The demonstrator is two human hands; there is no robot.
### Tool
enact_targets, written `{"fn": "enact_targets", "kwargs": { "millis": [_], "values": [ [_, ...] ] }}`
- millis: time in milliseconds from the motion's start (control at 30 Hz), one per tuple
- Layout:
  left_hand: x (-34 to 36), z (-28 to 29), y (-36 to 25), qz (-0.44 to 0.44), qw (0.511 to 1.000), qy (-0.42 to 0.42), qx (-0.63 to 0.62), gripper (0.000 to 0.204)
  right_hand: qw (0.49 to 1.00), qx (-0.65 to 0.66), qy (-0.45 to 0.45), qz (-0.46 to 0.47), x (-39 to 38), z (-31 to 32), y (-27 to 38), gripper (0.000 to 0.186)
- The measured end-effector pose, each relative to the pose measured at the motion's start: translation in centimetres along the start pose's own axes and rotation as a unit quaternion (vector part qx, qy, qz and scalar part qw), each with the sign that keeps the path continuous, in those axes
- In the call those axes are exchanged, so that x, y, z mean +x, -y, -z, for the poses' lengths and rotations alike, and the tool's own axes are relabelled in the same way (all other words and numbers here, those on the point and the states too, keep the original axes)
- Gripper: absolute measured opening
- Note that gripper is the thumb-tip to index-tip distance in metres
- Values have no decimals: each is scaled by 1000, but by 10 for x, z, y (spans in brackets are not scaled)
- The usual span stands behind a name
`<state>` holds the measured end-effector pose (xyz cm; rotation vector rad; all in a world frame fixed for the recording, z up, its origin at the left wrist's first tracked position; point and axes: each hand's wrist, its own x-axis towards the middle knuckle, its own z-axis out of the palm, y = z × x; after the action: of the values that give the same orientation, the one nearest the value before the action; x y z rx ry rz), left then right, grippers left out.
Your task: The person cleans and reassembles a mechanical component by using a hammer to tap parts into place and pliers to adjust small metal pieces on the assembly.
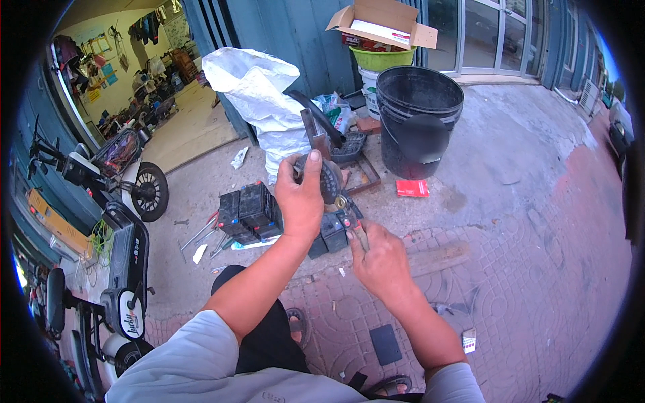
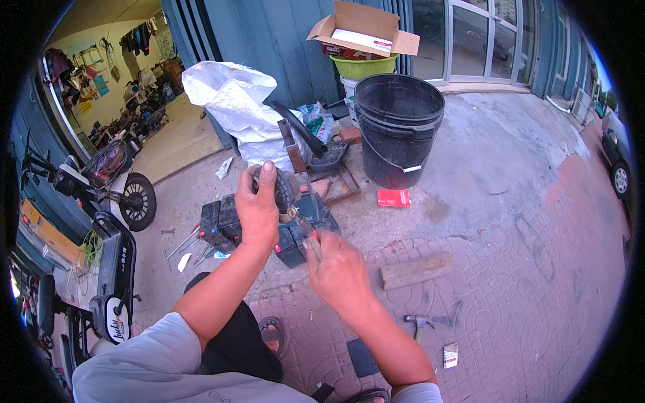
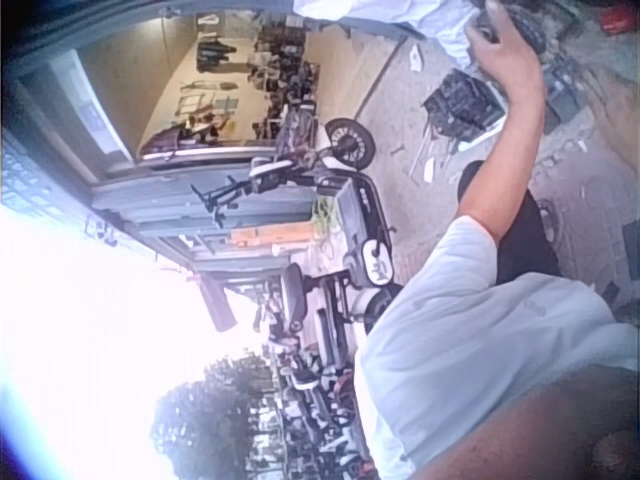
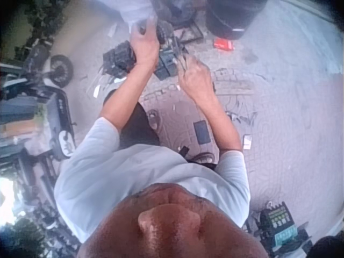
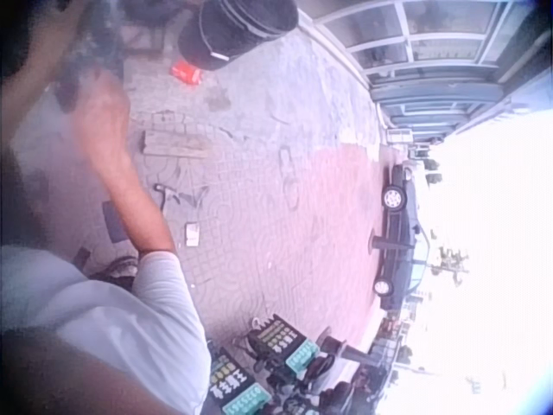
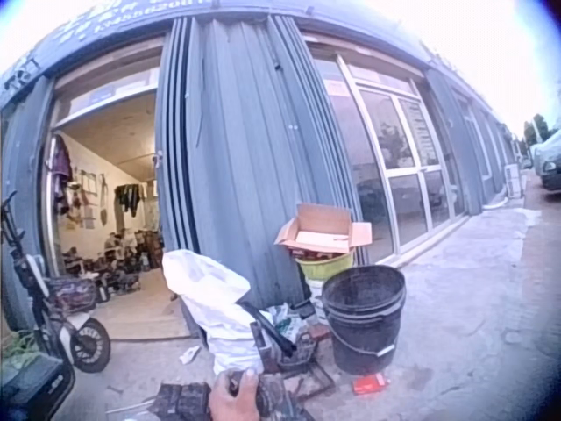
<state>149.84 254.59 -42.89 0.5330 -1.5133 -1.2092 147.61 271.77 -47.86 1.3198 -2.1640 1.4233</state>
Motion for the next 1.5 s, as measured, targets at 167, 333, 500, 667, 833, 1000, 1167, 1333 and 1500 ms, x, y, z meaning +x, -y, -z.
{"fn": "enact_targets", "kwargs": {
  "millis": [167, 333, 500, 667, 833, 1000, 1167, 1333, 1500],
  "values": [
    [-2, 4, -10, -8, 998, 40, -56, 43, 999, 34, -21, -1, -3, -2, 3, 26],
    [4, 10, -7, -31, 997, 52, -46, 47, 994, 107, -5, -25, -3, -2, 11, 24],
    [7, 13, -8, -7, 993, 86, -84, 48, 976, 194, 43, -89, -1, -1, 17, 21],
    [12, 11, 2, -25, 995, 85, -35, 48, 988, 138, 28, -61, 0, 1, 13, 22],
    [14, 4, 9, 120, 975, 91, -165, 43, 994, 56, 31, -92, 10, 12, 27, 24],
    [11, 12, 22, 384, 867, 115, -297, 43, 987, 88, 39, -128, 21, 37, 9, 38],
    [-2, 10, 23, 406, 821, 180, -358, 46, 978, 154, -14, -143, 30, 19, 5, 49],
    [-24, -2, 6, 391, 806, 231, -380, 47, 954, 227, -83, -178, 32, -3, -17, 49],
    [-28, 5, 7, 364, 826, 285, -323, 44, 904, 374, -139, -152, 38, 8, -20, 40]
  ]
}}
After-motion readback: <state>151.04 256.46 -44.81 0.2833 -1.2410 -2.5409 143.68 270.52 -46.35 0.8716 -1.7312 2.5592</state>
